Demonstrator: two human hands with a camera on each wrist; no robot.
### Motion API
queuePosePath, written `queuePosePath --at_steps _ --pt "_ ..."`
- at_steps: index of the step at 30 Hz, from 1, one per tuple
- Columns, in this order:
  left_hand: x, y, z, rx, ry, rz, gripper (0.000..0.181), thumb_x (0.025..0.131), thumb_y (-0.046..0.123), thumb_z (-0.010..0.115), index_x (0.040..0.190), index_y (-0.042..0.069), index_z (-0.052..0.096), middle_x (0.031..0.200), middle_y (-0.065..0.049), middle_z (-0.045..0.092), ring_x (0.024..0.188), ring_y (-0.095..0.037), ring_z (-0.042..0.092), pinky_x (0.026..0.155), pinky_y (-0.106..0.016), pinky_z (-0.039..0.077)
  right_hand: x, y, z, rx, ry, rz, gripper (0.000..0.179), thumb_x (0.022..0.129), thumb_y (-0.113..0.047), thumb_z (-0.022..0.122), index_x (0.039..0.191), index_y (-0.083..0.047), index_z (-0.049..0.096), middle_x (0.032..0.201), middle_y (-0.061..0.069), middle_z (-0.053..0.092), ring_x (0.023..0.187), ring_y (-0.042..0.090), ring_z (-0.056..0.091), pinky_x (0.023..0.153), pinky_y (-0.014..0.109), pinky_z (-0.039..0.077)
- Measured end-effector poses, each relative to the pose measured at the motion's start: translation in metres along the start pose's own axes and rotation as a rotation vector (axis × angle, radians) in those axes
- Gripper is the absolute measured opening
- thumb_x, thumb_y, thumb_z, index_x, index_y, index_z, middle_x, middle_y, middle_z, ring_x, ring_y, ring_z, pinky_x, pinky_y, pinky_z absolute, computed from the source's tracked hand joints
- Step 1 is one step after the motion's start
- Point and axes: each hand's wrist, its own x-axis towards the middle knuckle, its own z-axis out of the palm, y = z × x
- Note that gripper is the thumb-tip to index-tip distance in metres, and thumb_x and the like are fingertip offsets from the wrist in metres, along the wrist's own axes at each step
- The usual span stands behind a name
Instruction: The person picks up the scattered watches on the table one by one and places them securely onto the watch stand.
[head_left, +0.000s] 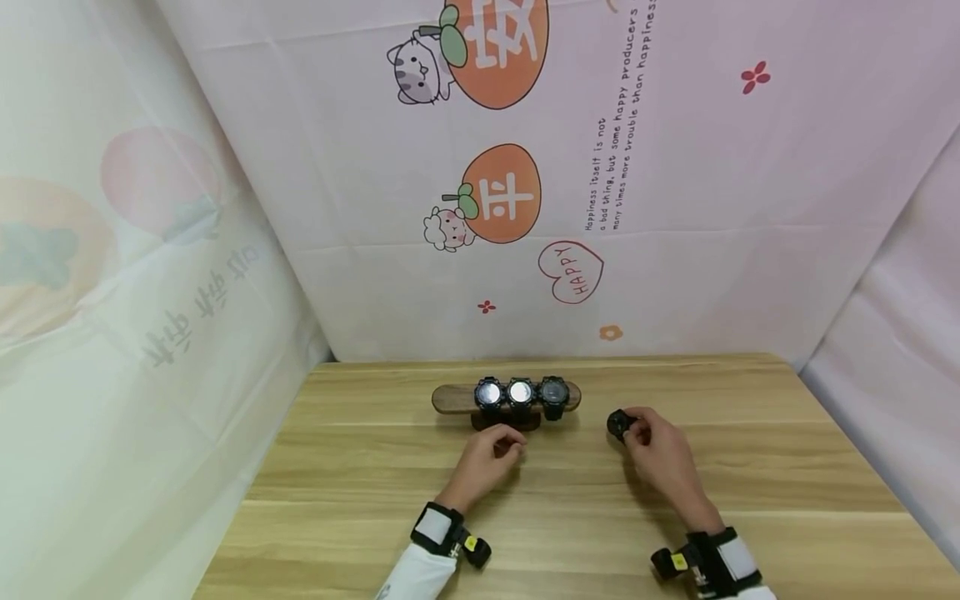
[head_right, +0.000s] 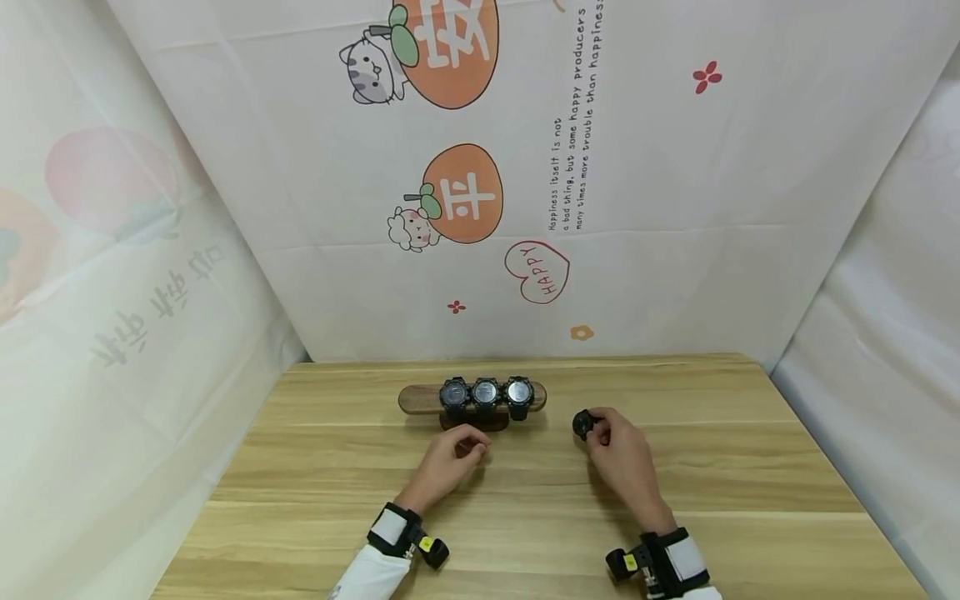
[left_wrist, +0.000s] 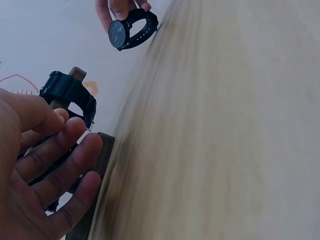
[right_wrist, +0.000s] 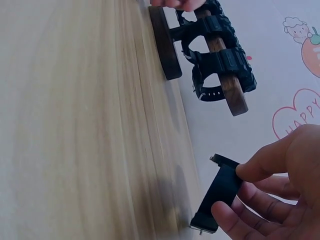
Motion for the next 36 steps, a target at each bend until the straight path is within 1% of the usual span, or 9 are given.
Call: queuePosePath --at_steps 4,8,16,19,22,25,27,31,36 --pt "0.003 0.004 0.002 -0.005 -0.002 0.007 0.01 0.103 0.012 0.07 0.11 0.013 0.077 0.106 0.003 0.076 0.088 -0.001 0.066 0.08 -0.02 0.059 0.0 -0.005 0.001 0.004 -0.009 -0.004 0.035 0.098 -0.003 0.063 0.133 0.001 0.066 0.097 0.01 0.071 0.08 0.019 0.06 0.063 0.023 0.046" --pt "0.005 0.009 0.005 -0.005 -0.003 0.014 0.011 0.104 0.012 0.069 0.111 0.013 0.077 0.107 0.003 0.075 0.09 -0.001 0.066 0.081 -0.02 0.059 -0.001 -0.009 0.003 0.015 -0.023 -0.008 0.035 0.097 -0.002 0.065 0.132 0.001 0.066 0.096 0.009 0.071 0.082 0.018 0.061 0.066 0.022 0.047" --pt "0.008 0.02 0.01 -0.021 -0.01 0.034 0.014 0.104 0.01 0.068 0.115 0.006 0.076 0.112 0.0 0.073 0.092 -0.003 0.066 0.084 -0.02 0.059 -0.004 -0.017 0.01 0.043 -0.065 -0.033 0.037 0.097 0.001 0.067 0.133 0.002 0.065 0.097 0.007 0.07 0.088 0.017 0.066 0.072 0.025 0.055" --pt "0.01 0.021 0.011 -0.016 -0.008 0.045 0.014 0.104 0.01 0.068 0.115 0.009 0.076 0.114 0.001 0.073 0.093 -0.003 0.066 0.085 -0.02 0.06 -0.005 -0.02 0.014 0.049 -0.069 -0.046 0.038 0.096 0.001 0.068 0.134 0.002 0.065 0.096 0.006 0.07 0.088 0.016 0.066 0.072 0.025 0.056" --pt "0.011 0.02 0.011 -0.014 -0.003 0.059 0.014 0.104 0.01 0.068 0.115 0.011 0.076 0.113 0.001 0.072 0.094 -0.003 0.066 0.085 -0.02 0.06 -0.005 -0.022 0.017 0.06 -0.061 -0.083 0.037 0.094 0.003 0.07 0.131 0.003 0.066 0.092 0.005 0.069 0.085 0.015 0.066 0.071 0.025 0.057" --pt "0.012 0.019 0.012 -0.013 0.004 0.071 0.015 0.104 0.009 0.068 0.117 0.01 0.075 0.113 0.001 0.071 0.095 -0.004 0.066 0.085 -0.02 0.06 -0.005 -0.024 0.021 0.072 -0.057 -0.127 0.036 0.093 0.005 0.071 0.128 0.004 0.067 0.09 0.005 0.069 0.082 0.014 0.065 0.07 0.024 0.057" --pt "0.012 0.019 0.013 -0.015 0.012 0.079 0.016 0.103 0.008 0.069 0.118 0.008 0.075 0.114 0.0 0.071 0.096 -0.005 0.066 0.085 -0.021 0.06 -0.006 -0.026 0.024 0.081 -0.059 -0.143 0.036 0.092 0.006 0.072 0.127 0.004 0.068 0.09 0.005 0.069 0.082 0.014 0.066 0.071 0.024 0.058" --pt "0.012 0.021 0.017 -0.022 0.019 0.085 0.019 0.102 0.007 0.07 0.12 0.007 0.073 0.117 -0.002 0.07 0.1 -0.006 0.067 0.087 -0.021 0.06 -0.01 -0.029 0.027 0.107 -0.071 -0.141 0.037 0.092 0.005 0.073 0.128 0.003 0.067 0.091 0.004 0.069 0.083 0.014 0.067 0.072 0.025 0.059" --pt "0.013 0.023 0.02 -0.028 0.027 0.09 0.022 0.101 0.005 0.072 0.122 0.007 0.071 0.121 -0.002 0.069 0.104 -0.008 0.068 0.09 -0.022 0.061 -0.013 -0.032 0.032 0.123 -0.065 -0.147 0.037 0.092 0.005 0.074 0.128 0.002 0.067 0.092 0.004 0.07 0.083 0.013 0.067 0.073 0.024 0.06"
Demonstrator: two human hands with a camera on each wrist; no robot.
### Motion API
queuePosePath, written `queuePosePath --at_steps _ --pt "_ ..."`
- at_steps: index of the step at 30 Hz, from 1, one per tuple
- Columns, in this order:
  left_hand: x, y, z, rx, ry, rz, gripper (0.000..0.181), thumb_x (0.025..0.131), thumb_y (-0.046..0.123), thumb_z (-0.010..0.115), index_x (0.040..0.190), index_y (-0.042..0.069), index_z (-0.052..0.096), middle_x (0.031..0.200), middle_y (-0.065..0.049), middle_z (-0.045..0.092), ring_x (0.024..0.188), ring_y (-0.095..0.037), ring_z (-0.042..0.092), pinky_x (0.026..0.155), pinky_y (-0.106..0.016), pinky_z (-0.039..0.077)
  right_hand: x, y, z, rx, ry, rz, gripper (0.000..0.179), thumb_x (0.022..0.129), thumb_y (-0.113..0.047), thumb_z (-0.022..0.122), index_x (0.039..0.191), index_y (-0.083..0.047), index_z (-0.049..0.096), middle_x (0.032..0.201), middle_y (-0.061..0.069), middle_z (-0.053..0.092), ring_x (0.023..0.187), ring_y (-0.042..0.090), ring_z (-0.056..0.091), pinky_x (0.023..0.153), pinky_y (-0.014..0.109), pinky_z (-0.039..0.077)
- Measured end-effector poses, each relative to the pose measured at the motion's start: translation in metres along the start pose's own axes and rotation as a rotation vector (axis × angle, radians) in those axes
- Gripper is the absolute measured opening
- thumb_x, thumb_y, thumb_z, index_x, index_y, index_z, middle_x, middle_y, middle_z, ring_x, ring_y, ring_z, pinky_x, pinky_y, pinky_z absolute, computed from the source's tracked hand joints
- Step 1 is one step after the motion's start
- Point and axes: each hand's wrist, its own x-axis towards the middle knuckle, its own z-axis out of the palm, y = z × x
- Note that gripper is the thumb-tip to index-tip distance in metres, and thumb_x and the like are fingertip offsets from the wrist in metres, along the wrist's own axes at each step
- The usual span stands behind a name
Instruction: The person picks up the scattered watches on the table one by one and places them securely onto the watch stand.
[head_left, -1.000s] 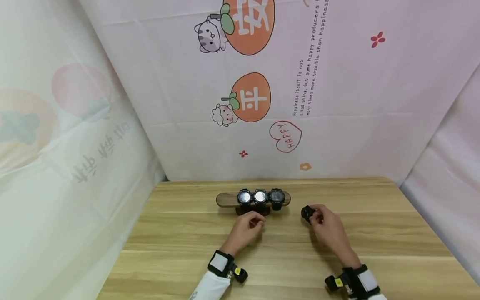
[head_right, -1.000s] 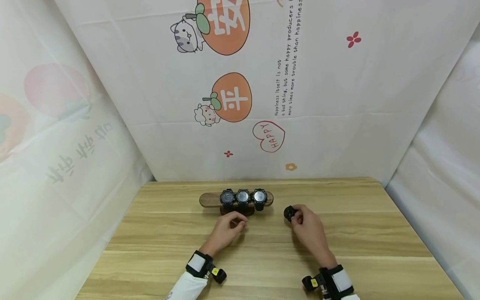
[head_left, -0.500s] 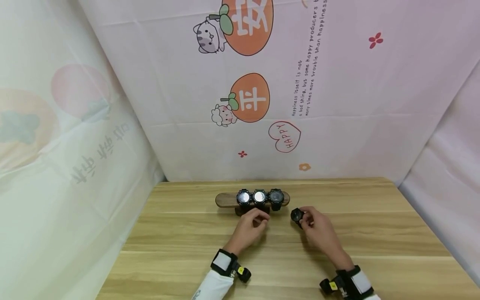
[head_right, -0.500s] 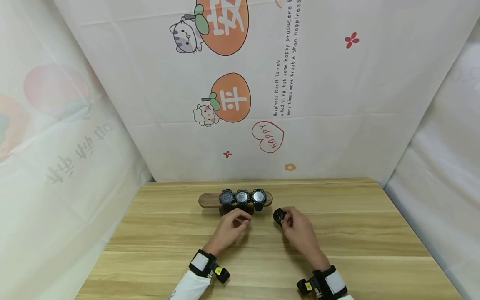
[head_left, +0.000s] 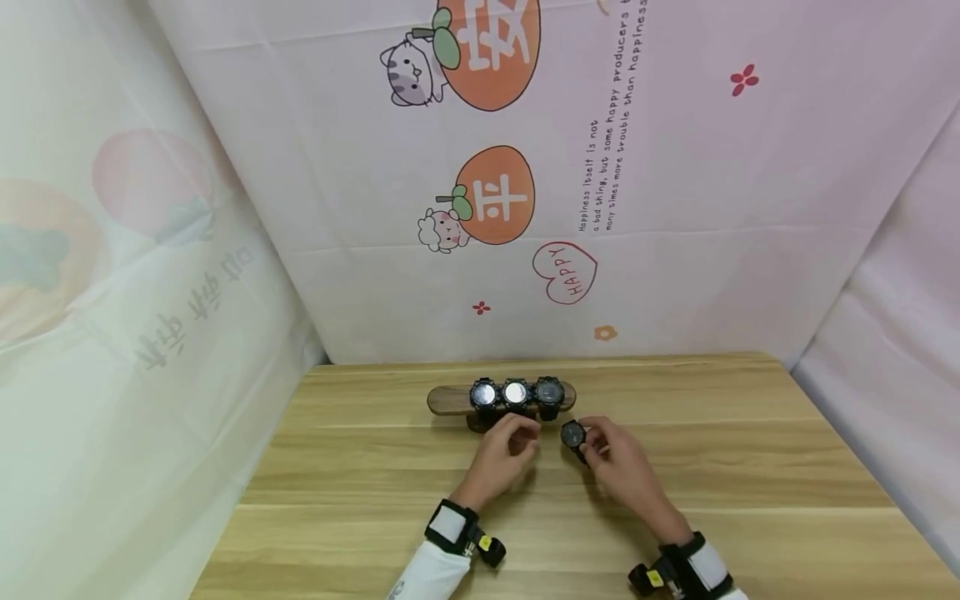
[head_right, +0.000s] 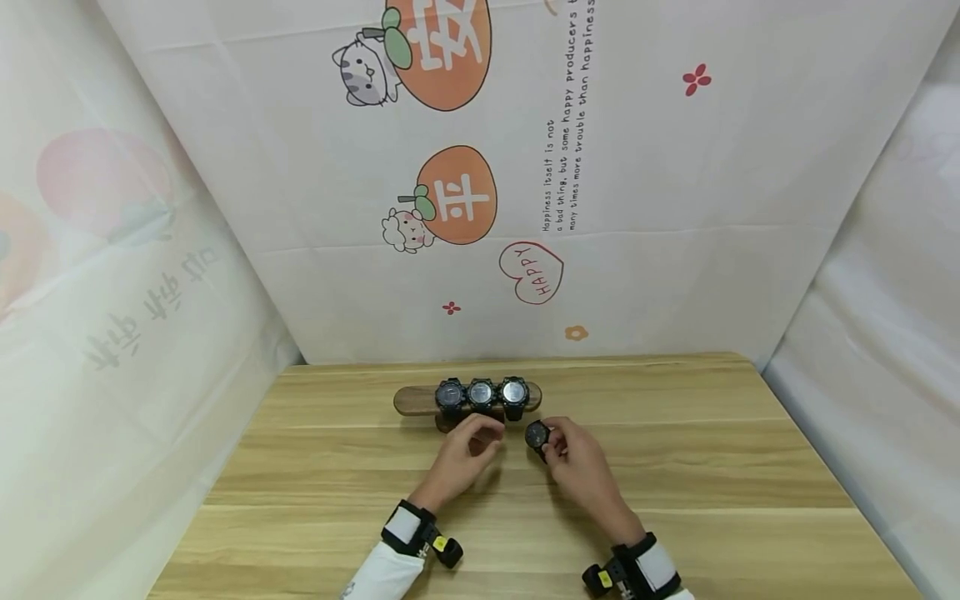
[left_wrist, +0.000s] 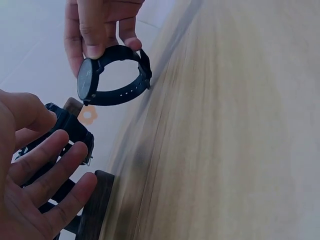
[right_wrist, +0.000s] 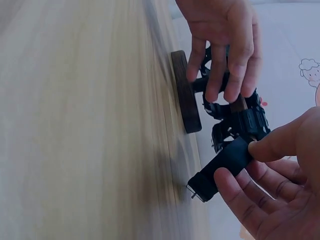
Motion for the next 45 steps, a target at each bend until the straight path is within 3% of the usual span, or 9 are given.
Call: queuePosePath --at_steps 6,12,18,23,37,45 --pt "0.001 0.0 0.001 0.03 0.02 0.02 0.027 0.099 0.006 0.074 0.126 0.006 0.07 0.123 -0.001 0.069 0.108 -0.01 0.067 0.094 -0.023 0.06 -0.001 -0.006 0.006 0.032 0.007 -0.012 0.039 0.092 0.007 0.074 0.13 0.001 0.068 0.092 0.002 0.069 0.084 0.012 0.065 0.075 0.024 0.06" --pt "0.001 0.0 0.002 0.014 -0.002 0.024 0.03 0.1 0.011 0.075 0.129 0.012 0.068 0.13 -0.002 0.068 0.117 -0.012 0.068 0.1 -0.024 0.06 -0.002 -0.01 0.011 0.058 -0.025 -0.004 0.038 0.094 0.003 0.073 0.132 -0.003 0.067 0.097 0.004 0.07 0.088 0.012 0.065 0.078 0.024 0.061" --pt "0.0 -0.002 0.003 0.032 -0.016 0.007 0.038 0.099 0.02 0.078 0.135 0.016 0.067 0.138 0.002 0.066 0.129 -0.014 0.065 0.113 -0.033 0.054 -0.002 -0.013 0.016 0.092 -0.051 -0.007 0.037 0.097 -0.001 0.073 0.132 -0.005 0.067 0.1 0.007 0.071 0.091 0.013 0.066 0.078 0.024 0.061" --pt "0.0 -0.003 0.005 0.041 -0.035 0.039 0.042 0.098 0.022 0.08 0.137 0.018 0.066 0.142 0.002 0.065 0.137 -0.017 0.06 0.12 -0.038 0.048 -0.001 -0.016 0.018 0.11 -0.051 -0.004 0.036 0.097 -0.002 0.075 0.132 -0.007 0.068 0.098 0.004 0.07 0.091 0.012 0.066 0.076 0.023 0.06" --pt "-0.001 -0.001 0.009 0.059 -0.009 0.08 0.048 0.096 0.026 0.083 0.139 0.018 0.064 0.143 0.001 0.063 0.138 -0.018 0.059 0.119 -0.038 0.049 -0.002 -0.019 0.021 0.203 -0.058 0.045 0.035 0.1 -0.001 0.072 0.133 -0.009 0.066 0.1 0.005 0.068 0.096 0.017 0.068 0.076 0.023 0.06" --pt "-0.003 -0.003 0.011 0.062 0.014 0.073 0.053 0.095 0.026 0.084 0.142 0.013 0.063 0.144 -0.002 0.062 0.135 -0.019 0.061 0.116 -0.038 0.052 -0.004 -0.021 0.021 0.291 -0.068 0.046 0.035 0.101 0.002 0.068 0.135 -0.006 0.063 0.102 0.008 0.067 0.102 0.024 0.07 0.083 0.023 0.063"
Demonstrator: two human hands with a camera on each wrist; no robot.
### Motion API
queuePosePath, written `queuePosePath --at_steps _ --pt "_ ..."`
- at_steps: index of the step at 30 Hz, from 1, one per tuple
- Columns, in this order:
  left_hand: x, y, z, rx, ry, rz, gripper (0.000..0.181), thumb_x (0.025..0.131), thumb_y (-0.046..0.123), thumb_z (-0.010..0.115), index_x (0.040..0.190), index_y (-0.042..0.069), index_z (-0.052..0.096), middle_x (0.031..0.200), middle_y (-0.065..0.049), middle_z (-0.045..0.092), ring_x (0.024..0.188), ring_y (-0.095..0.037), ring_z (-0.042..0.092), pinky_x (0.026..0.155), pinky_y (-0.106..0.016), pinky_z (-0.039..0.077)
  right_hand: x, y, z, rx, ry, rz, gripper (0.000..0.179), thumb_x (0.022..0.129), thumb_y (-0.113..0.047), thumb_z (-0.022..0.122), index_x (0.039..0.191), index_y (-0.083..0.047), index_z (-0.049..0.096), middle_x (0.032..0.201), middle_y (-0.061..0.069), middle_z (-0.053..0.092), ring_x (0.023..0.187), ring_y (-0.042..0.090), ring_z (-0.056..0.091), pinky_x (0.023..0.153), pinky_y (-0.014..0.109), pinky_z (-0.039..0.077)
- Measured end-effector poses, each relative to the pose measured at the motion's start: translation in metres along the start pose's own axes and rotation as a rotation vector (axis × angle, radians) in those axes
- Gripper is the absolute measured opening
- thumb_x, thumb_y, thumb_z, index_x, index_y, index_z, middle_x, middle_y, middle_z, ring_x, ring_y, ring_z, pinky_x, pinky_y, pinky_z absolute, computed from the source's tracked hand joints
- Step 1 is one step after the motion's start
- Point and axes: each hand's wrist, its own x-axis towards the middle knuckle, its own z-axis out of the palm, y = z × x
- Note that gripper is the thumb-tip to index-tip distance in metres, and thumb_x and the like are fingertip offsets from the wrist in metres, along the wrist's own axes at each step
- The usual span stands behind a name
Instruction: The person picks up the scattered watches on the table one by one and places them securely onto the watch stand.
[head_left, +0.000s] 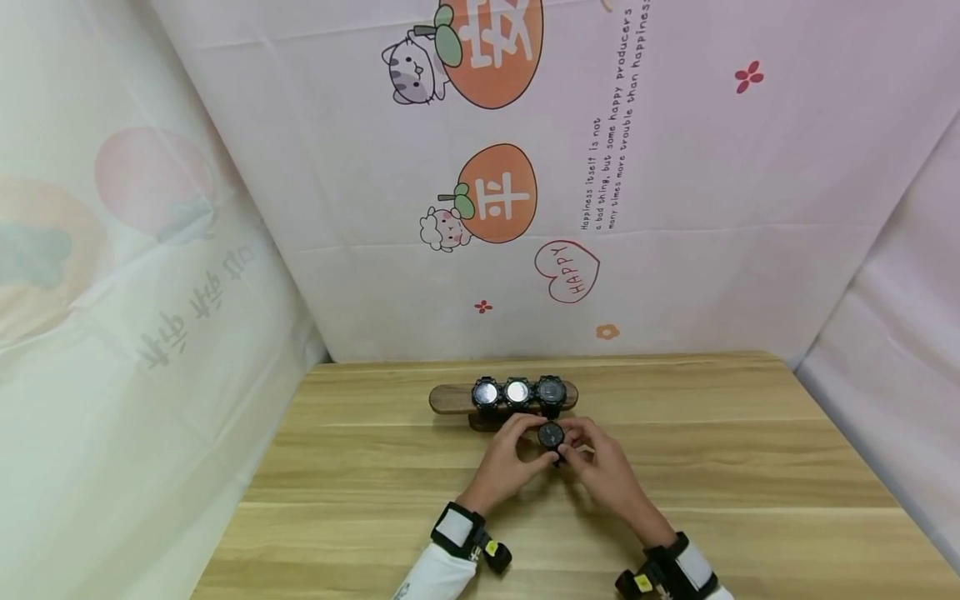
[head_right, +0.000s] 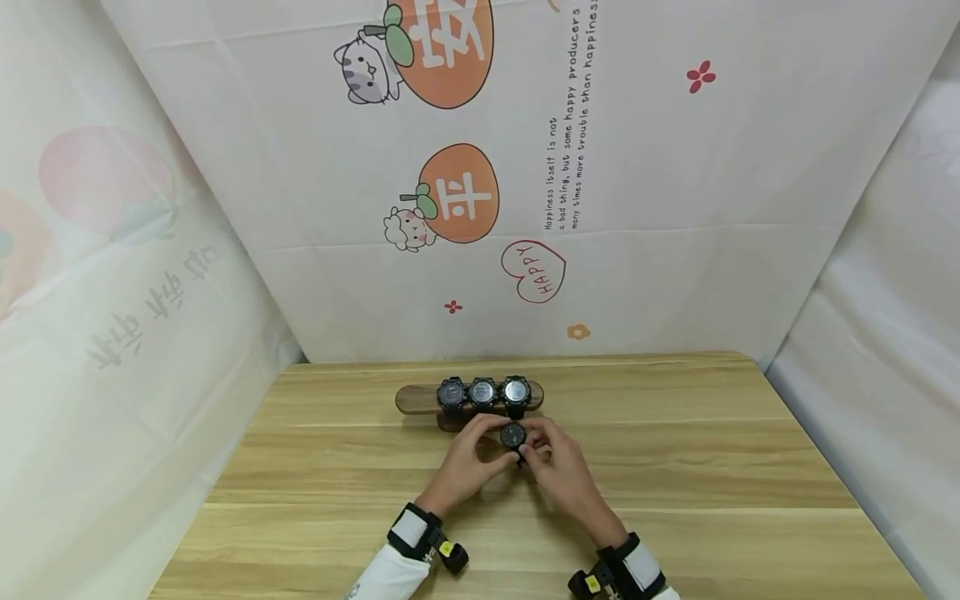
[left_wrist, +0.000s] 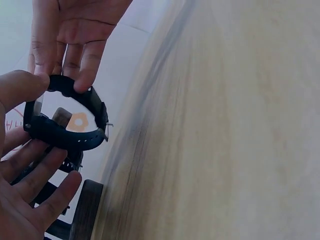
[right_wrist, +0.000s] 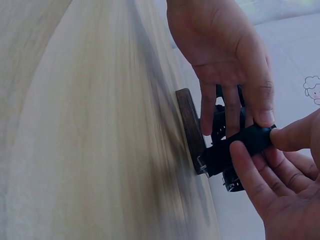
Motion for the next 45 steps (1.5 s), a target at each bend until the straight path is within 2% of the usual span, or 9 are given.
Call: queuePosePath --at_steps 7,13,17,23,28,33,38,42,45 --pt "-0.001 0.0 -0.004 0.0 0.014 0.018 0.051 0.094 0.025 0.085 0.14 0.013 0.065 0.143 -0.003 0.063 0.131 -0.019 0.062 0.106 -0.04 0.058 0.002 0.0 0.003 0.136 -0.038 -0.012 0.037 0.1 0.008 0.066 0.136 0.0 0.059 0.105 0.017 0.065 0.102 0.023 0.071 0.088 0.033 0.067" --pt "-0.001 -0.001 -0.008 -0.02 -0.001 0.005 0.051 0.094 0.021 0.085 0.14 0.012 0.066 0.143 -0.002 0.063 0.131 -0.018 0.063 0.107 -0.043 0.058 0.001 0.001 0.003 0.148 -0.052 -0.012 0.036 0.101 0.007 0.066 0.135 -0.001 0.06 0.107 0.016 0.067 0.105 0.021 0.072 0.088 0.031 0.066" --pt "-0.002 -0.001 -0.009 -0.017 -0.006 0.005 0.051 0.095 0.02 0.084 0.141 0.011 0.066 0.142 -0.004 0.065 0.127 -0.019 0.065 0.104 -0.043 0.06 0.0 0.004 0.003 0.091 -0.05 -0.029 0.036 0.101 0.003 0.068 0.136 -0.003 0.06 0.106 0.012 0.07 0.099 0.018 0.072 0.083 0.029 0.066" --pt "-0.002 -0.002 -0.011 -0.03 -0.012 0.003 0.051 0.095 0.018 0.084 0.142 0.011 0.066 0.143 -0.004 0.065 0.125 -0.018 0.066 0.104 -0.037 0.061 0.0 0.004 0.002 0.013 -0.037 -0.053 0.034 0.101 -0.001 0.07 0.134 -0.005 0.062 0.103 0.007 0.072 0.09 0.023 0.072 0.077 0.026 0.062" --pt "-0.003 -0.003 -0.012 -0.044 -0.017 0.008 0.051 0.094 0.016 0.084 0.142 0.011 0.066 0.143 -0.003 0.064 0.125 -0.018 0.066 0.104 -0.037 0.06 0.003 0.004 -0.002 -0.054 -0.034 -0.074 0.032 0.1 -0.003 0.071 0.132 -0.009 0.065 0.105 0.003 0.072 0.097 0.014 0.069 0.081 0.026 0.06" --pt "-0.003 -0.003 -0.014 -0.039 -0.011 0.039 0.051 0.094 0.015 0.083 0.142 0.011 0.066 0.143 -0.004 0.064 0.124 -0.018 0.066 0.103 -0.033 0.06 0.013 0.007 -0.014 -0.175 -0.023 -0.118 0.029 0.101 -0.004 0.071 0.129 -0.01 0.068 0.109 0.003 0.073 0.1 0.015 0.068 0.081 0.025 0.06" --pt "-0.003 -0.004 -0.015 -0.037 -0.01 0.048 0.051 0.095 0.016 0.083 0.142 0.009 0.066 0.143 -0.003 0.064 0.123 -0.017 0.066 0.102 -0.029 0.06 0.026 0.01 -0.031 -0.322 0.047 -0.189 0.03 0.097 0.003 0.073 0.126 -0.004 0.069 0.111 0.01 0.073 0.1 0.024 0.07 0.079 0.033 0.063" --pt "-0.003 -0.006 -0.016 -0.042 -0.018 0.036 0.051 0.094 0.015 0.083 0.142 0.01 0.065 0.143 -0.002 0.064 0.124 -0.017 0.065 0.102 -0.03 0.06 0.036 0.015 -0.04 -0.407 0.09 -0.234 0.033 0.095 0.005 0.073 0.127 0.0 0.067 0.121 0.015 0.069 0.107 0.032 0.07 0.084 0.045 0.065" --pt "-0.004 -0.008 -0.016 -0.046 -0.021 0.045 0.051 0.094 0.013 0.083 0.142 0.01 0.065 0.142 -0.002 0.064 0.123 -0.017 0.065 0.102 -0.032 0.06 0.042 0.018 -0.044 -0.43 0.099 -0.247 0.036 0.096 0.005 0.073 0.131 0.001 0.065 0.131 0.018 0.065 0.113 0.036 0.067 0.088 0.05 0.064"
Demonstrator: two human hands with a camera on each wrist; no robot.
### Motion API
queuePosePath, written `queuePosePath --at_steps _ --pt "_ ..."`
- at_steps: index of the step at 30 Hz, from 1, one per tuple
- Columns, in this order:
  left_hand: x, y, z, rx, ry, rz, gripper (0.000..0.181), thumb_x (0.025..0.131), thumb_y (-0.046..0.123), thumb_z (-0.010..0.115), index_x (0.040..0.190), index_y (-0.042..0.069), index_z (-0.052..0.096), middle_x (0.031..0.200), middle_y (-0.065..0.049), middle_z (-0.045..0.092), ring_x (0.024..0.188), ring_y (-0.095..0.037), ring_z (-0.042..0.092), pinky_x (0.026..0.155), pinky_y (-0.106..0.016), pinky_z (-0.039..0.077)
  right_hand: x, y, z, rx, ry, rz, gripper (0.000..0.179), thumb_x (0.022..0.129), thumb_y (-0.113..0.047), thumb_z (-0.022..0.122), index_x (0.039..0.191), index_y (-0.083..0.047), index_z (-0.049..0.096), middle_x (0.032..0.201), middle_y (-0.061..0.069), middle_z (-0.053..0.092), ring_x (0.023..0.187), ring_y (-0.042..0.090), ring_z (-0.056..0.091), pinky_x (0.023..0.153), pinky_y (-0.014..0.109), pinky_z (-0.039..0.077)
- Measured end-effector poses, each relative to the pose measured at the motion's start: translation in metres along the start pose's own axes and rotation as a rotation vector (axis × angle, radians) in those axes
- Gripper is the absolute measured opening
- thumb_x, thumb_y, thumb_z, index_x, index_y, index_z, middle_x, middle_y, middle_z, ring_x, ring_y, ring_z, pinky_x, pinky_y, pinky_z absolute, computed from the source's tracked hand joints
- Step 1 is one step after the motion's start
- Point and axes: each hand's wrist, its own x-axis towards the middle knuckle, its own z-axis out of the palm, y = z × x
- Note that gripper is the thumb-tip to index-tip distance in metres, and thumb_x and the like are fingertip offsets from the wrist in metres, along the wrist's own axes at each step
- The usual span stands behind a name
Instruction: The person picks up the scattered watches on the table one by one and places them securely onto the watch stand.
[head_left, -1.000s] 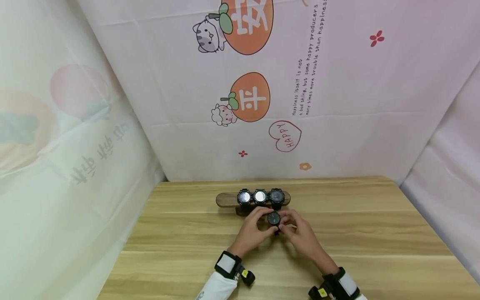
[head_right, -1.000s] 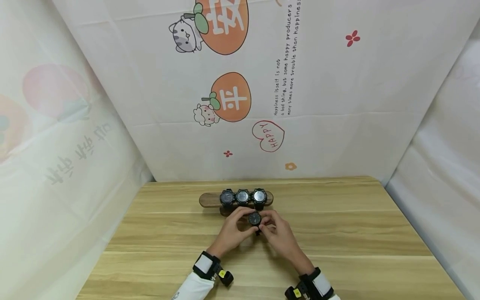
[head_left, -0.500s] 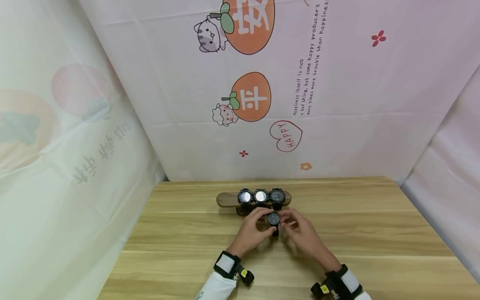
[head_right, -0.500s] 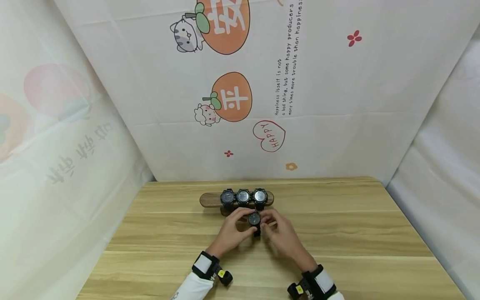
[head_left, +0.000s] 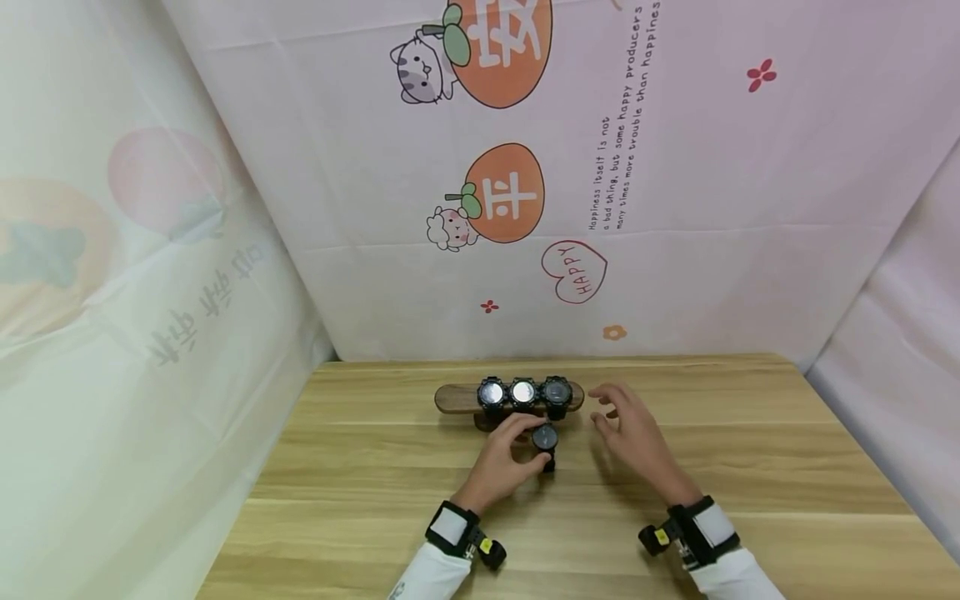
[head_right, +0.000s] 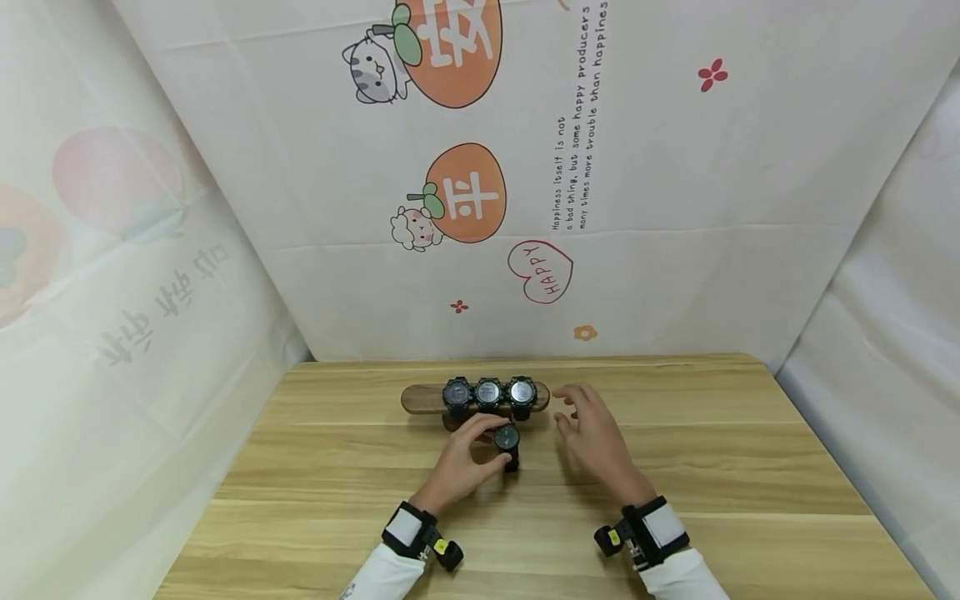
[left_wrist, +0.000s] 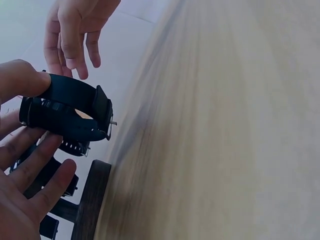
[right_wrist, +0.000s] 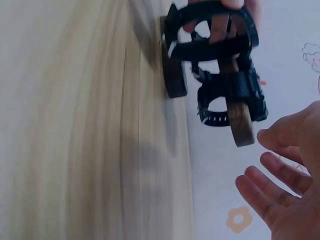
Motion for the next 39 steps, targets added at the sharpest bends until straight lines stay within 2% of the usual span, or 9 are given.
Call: queuePosePath --at_steps 6,10,15,21,27,32,39 --pt "-0.003 -0.003 -0.002 0.006 0.002 0.029 0.051 0.094 0.012 0.082 0.142 0.009 0.065 0.14 -0.004 0.064 0.123 -0.018 0.065 0.102 -0.035 0.061 0.008 0.006 0.001 0.007 -0.04 0.013 0.046 0.097 0.001 0.074 0.141 0.001 0.06 0.141 0.021 0.061 0.121 0.039 0.064 0.095 0.054 0.062" --pt "-0.005 -0.006 -0.004 0.004 0.011 0.019 0.051 0.094 0.011 0.082 0.142 0.008 0.065 0.14 -0.003 0.064 0.123 -0.017 0.065 0.102 -0.033 0.06 0.013 0.007 0.003 0.035 -0.098 0.022 0.052 0.099 -0.001 0.072 0.148 0.0 0.055 0.148 0.023 0.058 0.128 0.042 0.062 0.099 0.057 0.06" --pt "-0.007 -0.007 -0.007 -0.009 0.019 0.01 0.051 0.093 0.009 0.081 0.142 0.005 0.065 0.14 -0.004 0.064 0.124 -0.019 0.065 0.103 -0.036 0.06 0.019 0.007 0.008 0.068 -0.149 0.013 0.058 0.099 0.0 0.071 0.153 0.001 0.05 0.154 0.025 0.053 0.134 0.044 0.058 0.103 0.058 0.058" --pt "-0.01 -0.008 -0.01 0.018 0.029 0.008 0.052 0.093 0.01 0.08 0.143 0.006 0.064 0.142 -0.003 0.063 0.125 -0.018 0.065 0.105 -0.032 0.059 0.023 0.008 0.015 0.062 -0.142 -0.001 0.056 0.098 -0.001 0.073 0.15 0.004 0.053 0.148 0.024 0.059 0.134 0.041 0.058 0.103 0.056 0.059" --pt "-0.014 -0.009 -0.016 0.044 0.037 -0.017 0.053 0.094 0.013 0.08 0.144 0.011 0.064 0.143 0.0 0.063 0.129 -0.018 0.063 0.108 -0.034 0.057 0.024 0.005 0.017 0.004 -0.12 0.025 0.054 0.097 -0.006 0.076 0.147 0.001 0.057 0.141 0.021 0.065 0.127 0.039 0.063 0.099 0.054 0.06" --pt "-0.017 -0.012 -0.022 0.063 0.052 -0.022 0.053 0.094 0.013 0.08 0.144 0.01 0.064 0.143 0.001 0.063 0.129 -0.017 0.063 0.11 -0.035 0.056 0.025 0.002 0.017 0.001 -0.128 0.052 0.053 0.097 -0.006 0.077 0.146 0.0 0.058 0.14 0.02 0.066 0.126 0.039 0.063 0.099 0.055 0.06" --pt "-0.02 -0.013 -0.033 0.062 0.077 -0.027 0.053 0.094 0.01 0.08 0.144 0.014 0.065 0.143 0.001 0.063 0.132 -0.019 0.062 0.113 -0.037 0.054 0.024 0.002 0.017 0.007 -0.13 0.059 0.054 0.097 -0.006 0.077 0.147 0.0 0.058 0.141 0.022 0.065 0.126 0.04 0.063 0.099 0.055 0.06"
